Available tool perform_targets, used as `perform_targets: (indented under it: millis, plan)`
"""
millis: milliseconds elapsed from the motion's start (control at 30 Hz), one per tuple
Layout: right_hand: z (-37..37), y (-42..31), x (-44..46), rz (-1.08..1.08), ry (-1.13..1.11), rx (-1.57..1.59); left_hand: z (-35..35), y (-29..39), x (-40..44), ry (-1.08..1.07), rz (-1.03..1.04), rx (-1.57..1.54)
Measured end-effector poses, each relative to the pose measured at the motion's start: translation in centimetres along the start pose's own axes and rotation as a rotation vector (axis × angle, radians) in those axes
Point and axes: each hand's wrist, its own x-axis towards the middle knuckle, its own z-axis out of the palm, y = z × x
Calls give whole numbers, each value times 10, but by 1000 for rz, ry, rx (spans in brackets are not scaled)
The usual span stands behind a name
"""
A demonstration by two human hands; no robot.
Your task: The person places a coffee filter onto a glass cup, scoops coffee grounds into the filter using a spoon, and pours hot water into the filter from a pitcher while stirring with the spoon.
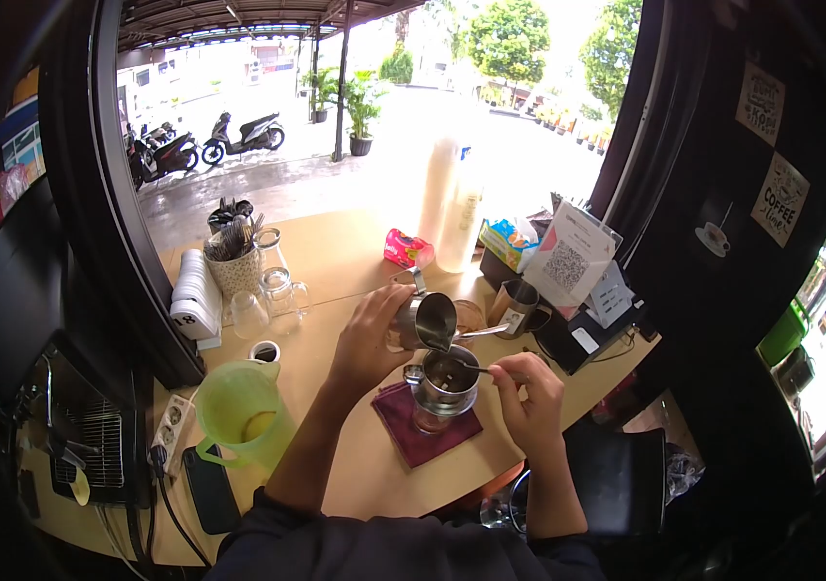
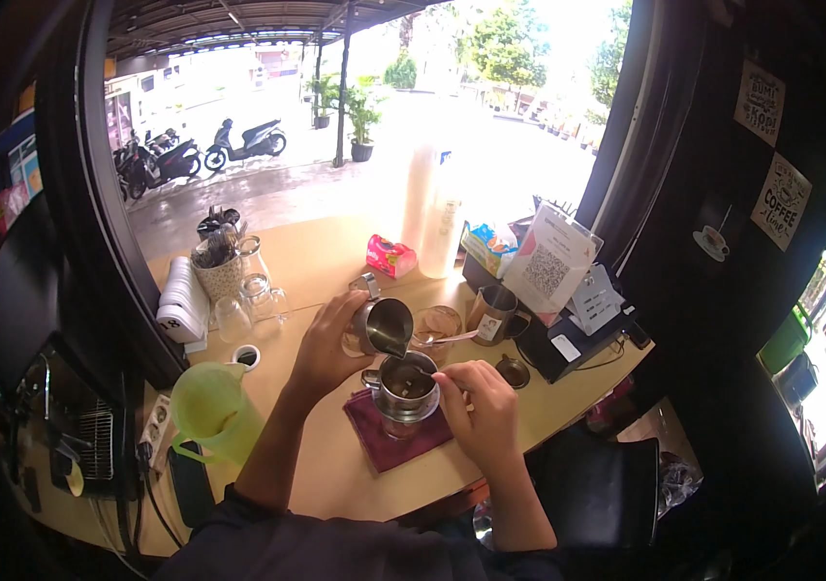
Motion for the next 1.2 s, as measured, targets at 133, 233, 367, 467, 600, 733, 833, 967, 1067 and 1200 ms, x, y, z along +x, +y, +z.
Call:
perform_targets:
  millis: [133,233,367,467,600,733,833,967,1067,1200]
  plan:
    - [1,4,2,-129,1,-106,0,3,0,-4,-33,-26]
    - [0,4,1,-49,-22,34,-1,4,0,-20,-55,-64]
    - [0,4,1,-54,-11,-21,0,3,0,-12,-6,-4]
    - [1,7,-1,-17,-2,1,0,1,0,-11,-6,6]
    - [2,6,1,-85,7,-22,1,1,0,4,16,36]
    - [0,7,-1,11,12,63,0,3,-1,-9,-61,-39]
    - [0,6,1,-62,10,-72,-1,4,0,0,-42,0]
    - [-2,5,2,-7,-11,8,-1,3,0,3,-31,-2]
    - [0,4,2,-44,-17,-33,-2,4,0,1,-16,11]
    - [-2,6,1,-15,-4,15,-1,3,0,-3,-27,0]
